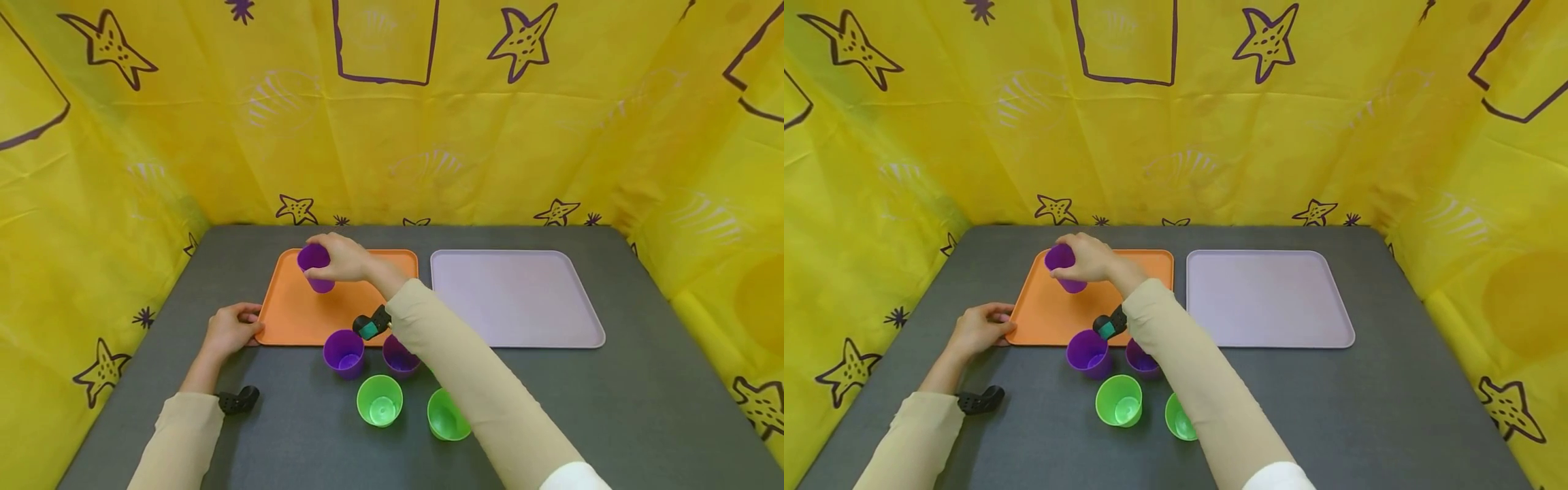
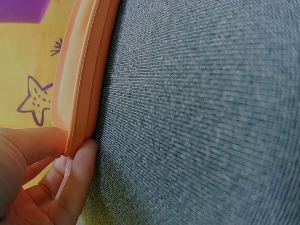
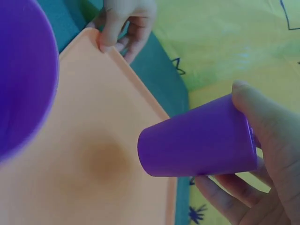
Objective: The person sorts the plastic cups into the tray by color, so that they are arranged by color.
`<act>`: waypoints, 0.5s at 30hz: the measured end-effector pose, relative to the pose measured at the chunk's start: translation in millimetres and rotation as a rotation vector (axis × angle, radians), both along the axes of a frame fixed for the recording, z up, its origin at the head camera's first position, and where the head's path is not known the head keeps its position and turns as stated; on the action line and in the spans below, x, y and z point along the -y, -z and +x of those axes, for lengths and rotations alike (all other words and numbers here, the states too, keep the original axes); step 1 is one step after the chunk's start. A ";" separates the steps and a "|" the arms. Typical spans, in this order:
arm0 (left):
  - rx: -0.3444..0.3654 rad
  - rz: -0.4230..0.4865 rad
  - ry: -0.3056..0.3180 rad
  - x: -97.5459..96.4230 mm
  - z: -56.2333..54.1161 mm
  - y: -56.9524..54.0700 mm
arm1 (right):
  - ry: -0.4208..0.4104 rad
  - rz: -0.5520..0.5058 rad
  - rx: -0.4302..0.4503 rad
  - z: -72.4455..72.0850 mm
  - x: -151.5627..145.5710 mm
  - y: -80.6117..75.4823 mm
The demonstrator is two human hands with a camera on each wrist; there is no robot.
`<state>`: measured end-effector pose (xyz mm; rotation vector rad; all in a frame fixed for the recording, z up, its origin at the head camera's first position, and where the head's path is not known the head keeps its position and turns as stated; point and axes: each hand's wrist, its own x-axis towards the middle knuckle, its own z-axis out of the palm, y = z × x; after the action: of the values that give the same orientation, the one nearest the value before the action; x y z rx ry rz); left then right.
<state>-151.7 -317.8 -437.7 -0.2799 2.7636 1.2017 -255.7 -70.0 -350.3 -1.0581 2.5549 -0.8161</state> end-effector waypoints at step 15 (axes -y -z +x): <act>-0.020 0.016 -0.006 -0.2 1.5 -0.1 | -0.026 0.068 0.042 4.6 34.9 10.5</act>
<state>-150.1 -317.5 -437.6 -0.2766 2.7705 1.2348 -251.0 -104.9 -360.8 -1.0399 2.5099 -0.7311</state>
